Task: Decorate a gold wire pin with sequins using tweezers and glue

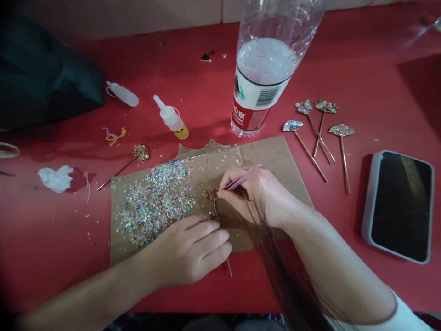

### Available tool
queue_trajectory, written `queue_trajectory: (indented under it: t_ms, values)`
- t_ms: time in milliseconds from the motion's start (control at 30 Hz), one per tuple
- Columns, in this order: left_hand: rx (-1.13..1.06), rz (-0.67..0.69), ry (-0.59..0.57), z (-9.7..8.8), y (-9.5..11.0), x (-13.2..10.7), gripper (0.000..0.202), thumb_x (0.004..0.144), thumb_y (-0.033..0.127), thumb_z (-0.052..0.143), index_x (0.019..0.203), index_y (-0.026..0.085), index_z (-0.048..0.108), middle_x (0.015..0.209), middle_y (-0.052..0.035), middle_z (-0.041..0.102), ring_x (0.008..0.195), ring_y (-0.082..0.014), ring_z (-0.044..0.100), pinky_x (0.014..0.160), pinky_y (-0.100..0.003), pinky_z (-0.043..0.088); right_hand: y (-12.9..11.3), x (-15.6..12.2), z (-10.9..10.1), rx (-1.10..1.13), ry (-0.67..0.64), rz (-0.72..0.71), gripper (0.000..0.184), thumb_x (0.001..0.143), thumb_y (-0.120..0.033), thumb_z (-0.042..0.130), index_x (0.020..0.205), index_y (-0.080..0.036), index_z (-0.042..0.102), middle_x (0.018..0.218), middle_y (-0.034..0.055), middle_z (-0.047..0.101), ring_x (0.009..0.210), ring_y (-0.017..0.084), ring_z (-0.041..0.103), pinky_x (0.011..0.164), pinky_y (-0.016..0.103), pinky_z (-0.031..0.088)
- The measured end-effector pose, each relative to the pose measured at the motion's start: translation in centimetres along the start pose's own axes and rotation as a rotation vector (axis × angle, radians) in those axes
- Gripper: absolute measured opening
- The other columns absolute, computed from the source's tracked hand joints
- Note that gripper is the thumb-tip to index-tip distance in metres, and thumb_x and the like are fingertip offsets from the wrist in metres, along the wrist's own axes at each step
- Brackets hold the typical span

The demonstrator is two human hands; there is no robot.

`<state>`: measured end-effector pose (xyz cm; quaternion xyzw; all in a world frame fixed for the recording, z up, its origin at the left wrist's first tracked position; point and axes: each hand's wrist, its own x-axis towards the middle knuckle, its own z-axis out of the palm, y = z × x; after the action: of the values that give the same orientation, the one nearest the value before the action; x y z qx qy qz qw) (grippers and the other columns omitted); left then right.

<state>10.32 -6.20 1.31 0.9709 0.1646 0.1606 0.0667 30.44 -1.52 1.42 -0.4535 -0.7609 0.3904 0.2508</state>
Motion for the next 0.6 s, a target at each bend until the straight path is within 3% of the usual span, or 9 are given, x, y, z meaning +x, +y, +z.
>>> queue_trajectory:
  t_ms: [600]
  values:
    - [-0.019, 0.001, 0.009, 0.16, 0.02, -0.05, 0.013, 0.090, 0.014, 0.048, 0.090, 0.017, 0.060, 0.087, -0.0005, 0.065, 0.081, -0.0147, 0.060, 0.074, -0.031, 0.050, -0.18, 0.05, 0.03, -0.005, -0.003, 0.025, 0.007, 0.083, -0.025, 0.056, 0.076, -0.024, 0.056, 0.069, -0.0030, 0.061, 0.061, 0.013, 0.057, 0.057, 0.026, 0.044]
